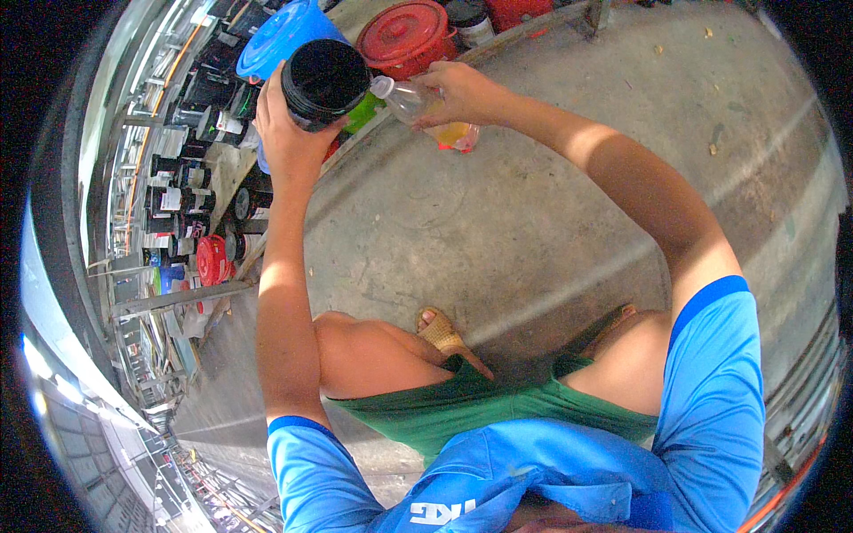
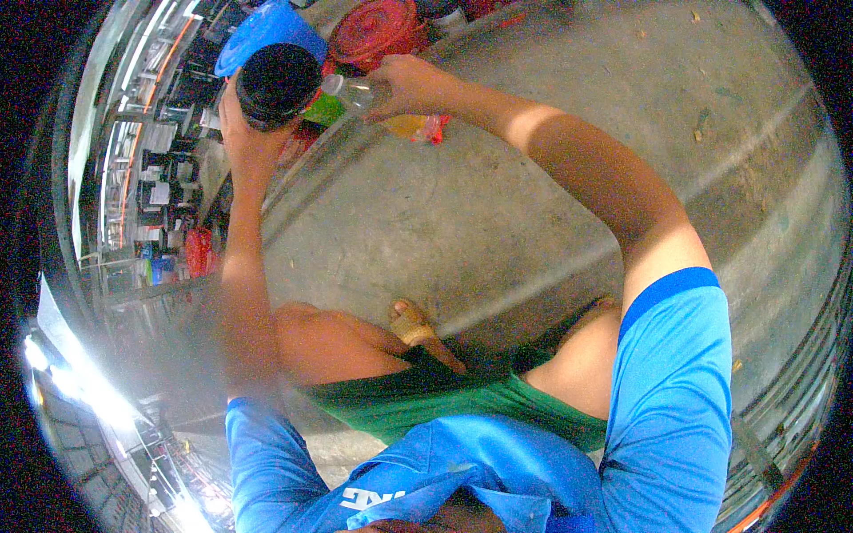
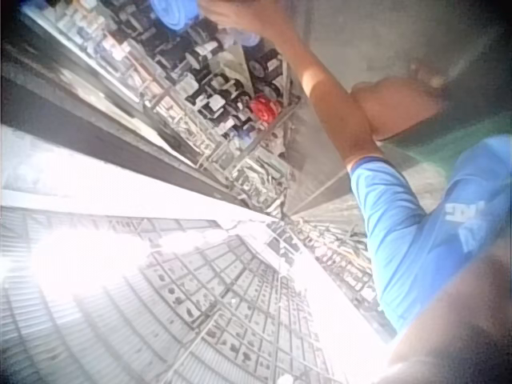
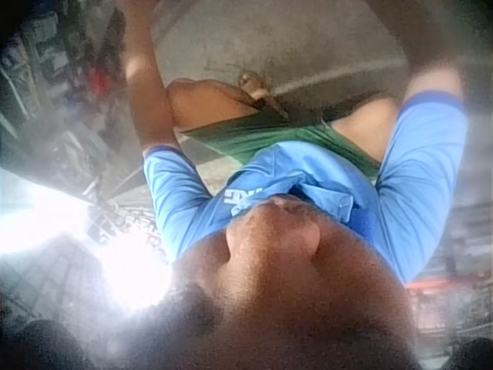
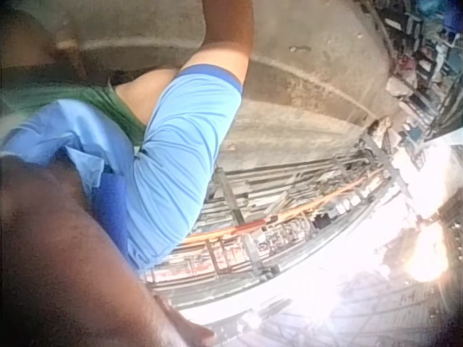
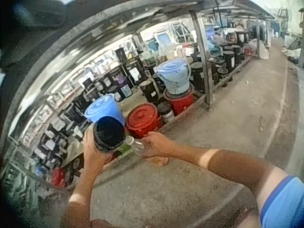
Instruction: The person pours liquid from a white jug into a black container, then adds liquid from a small bottle. They stir the mixture with a spatula and apply it to a screen printing frame.
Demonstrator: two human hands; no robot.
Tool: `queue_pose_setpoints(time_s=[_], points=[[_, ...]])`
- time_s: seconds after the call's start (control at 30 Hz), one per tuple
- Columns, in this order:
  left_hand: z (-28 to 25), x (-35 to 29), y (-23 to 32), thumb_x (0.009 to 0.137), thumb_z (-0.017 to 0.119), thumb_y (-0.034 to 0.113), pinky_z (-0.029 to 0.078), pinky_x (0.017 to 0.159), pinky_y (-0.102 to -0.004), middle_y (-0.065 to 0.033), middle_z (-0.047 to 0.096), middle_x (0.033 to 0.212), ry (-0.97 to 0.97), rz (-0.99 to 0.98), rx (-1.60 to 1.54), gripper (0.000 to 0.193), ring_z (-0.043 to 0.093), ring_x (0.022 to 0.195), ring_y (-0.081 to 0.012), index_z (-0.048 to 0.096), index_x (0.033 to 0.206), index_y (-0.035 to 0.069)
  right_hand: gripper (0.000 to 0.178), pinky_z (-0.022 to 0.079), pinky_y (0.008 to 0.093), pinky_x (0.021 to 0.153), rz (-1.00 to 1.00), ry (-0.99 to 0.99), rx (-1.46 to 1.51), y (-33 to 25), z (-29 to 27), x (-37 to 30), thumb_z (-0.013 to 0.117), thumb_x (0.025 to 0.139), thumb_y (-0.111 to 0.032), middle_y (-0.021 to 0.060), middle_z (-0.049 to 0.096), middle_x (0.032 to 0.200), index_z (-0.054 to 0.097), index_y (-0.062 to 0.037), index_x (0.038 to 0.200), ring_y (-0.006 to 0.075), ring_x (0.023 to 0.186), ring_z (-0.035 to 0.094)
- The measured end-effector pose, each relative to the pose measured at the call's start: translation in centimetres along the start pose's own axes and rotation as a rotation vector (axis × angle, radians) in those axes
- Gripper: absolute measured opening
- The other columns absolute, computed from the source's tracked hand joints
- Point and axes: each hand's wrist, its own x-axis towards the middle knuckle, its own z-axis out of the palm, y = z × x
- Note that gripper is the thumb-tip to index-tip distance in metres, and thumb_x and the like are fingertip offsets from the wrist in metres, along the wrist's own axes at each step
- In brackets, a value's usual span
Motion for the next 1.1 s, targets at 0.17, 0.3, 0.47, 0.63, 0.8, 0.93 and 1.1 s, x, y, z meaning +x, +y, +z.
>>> queue_pose_setpoints(time_s=[0.17,0.3,0.47,0.63,0.8,0.93,1.1], points=[[-0.13,-0.2,-0.11,0.05,0.094,0.014,0.036,0.107,-0.0486,-0.0181,0.052,0.135,0.004,0.008,0.013,0.107,0.047,0.127,-0.0389,0.041,0.143,0.01,0.067,0.049,0.0411,0.08,0.023,-0.051,0.017,-0.75,-0.47,0.06,0.08,0.071,-0.053,0.0147,0.061,0.095,0.067,-0.0047,0.117,0.032,0.09,0.06],[-0.02,-0.04,-0.1,0.051,0.093,0.013,0.036,0.107,-0.0488,-0.018,0.052,0.135,0.007,0.018,0.005,0.106,0.047,0.127,-0.0388,0.041,0.143,0.01,0.067,0.049,0.0414,0.08,0.032,-0.061,0.008,-0.34,-0.32,0.27,0.08,0.071,-0.053,0.0148,0.061,0.095,0.067,-0.0041,0.115,0.0323,0.09,0.06],[-0.19,-0.08,0.04,0.052,0.093,0.014,0.036,0.107,-0.049,-0.018,0.052,0.135,-0.012,0.001,0.01,0.105,0.047,0.127,-0.0388,0.041,0.143,0.01,0.066,0.049,0.0414,0.08,-0.003,-0.016,0.001,-0.17,0.06,0.18,0.08,0.071,-0.053,0.0152,0.061,0.094,0.068,-0.003,0.113,0.0324,0.089,0.06],[-0.44,-0.11,0.24,0.053,0.092,0.014,0.036,0.107,-0.0494,-0.0182,0.052,0.135,-0.015,0.002,0.009,0.105,0.047,0.127,-0.0388,0.041,0.143,0.01,0.068,0.049,0.0412,0.08,0.002,0.004,0.015,-0.25,0.1,-0.01,0.08,0.071,-0.053,0.0155,0.062,0.093,0.067,-0.0023,0.113,0.0326,0.09,0.06],[-0.45,-0.12,0.0,0.053,0.092,0.014,0.035,0.107,-0.0495,-0.0185,0.051,0.135,-0.014,0.009,0.0,0.104,0.046,0.127,-0.039,0.04,0.144,0.011,0.069,0.05,0.0407,0.081,0.01,-0.017,0.02,-0.42,-0.08,0.18,0.08,0.07,-0.054,0.0159,0.062,0.095,0.068,-0.0022,0.114,0.0324,0.091,0.061],[-0.5,-0.17,-0.12,0.053,0.092,0.014,0.035,0.108,-0.0493,-0.0185,0.05,0.136,-0.025,0.01,-0.001,0.104,0.046,0.128,-0.0395,0.04,0.144,0.011,0.069,0.05,0.0405,0.081,0.0,-0.017,0.011,-0.34,0.03,0.18,0.08,0.071,-0.054,0.0158,0.063,0.096,0.068,-0.0022,0.114,0.0323,0.091,0.062],[-0.38,-0.08,-0.16,0.052,0.093,0.014,0.036,0.107,-0.0498,-0.0184,0.05,0.136,-0.012,0.004,-0.002,0.105,0.046,0.128,-0.0399,0.041,0.143,0.012,0.07,0.05,0.0405,0.081,0.001,-0.011,0.007,-0.05,0.28,0.18,0.08,0.071,-0.055,0.0158,0.063,0.096,0.067,-0.0021,0.114,0.032,0.091,0.062]])
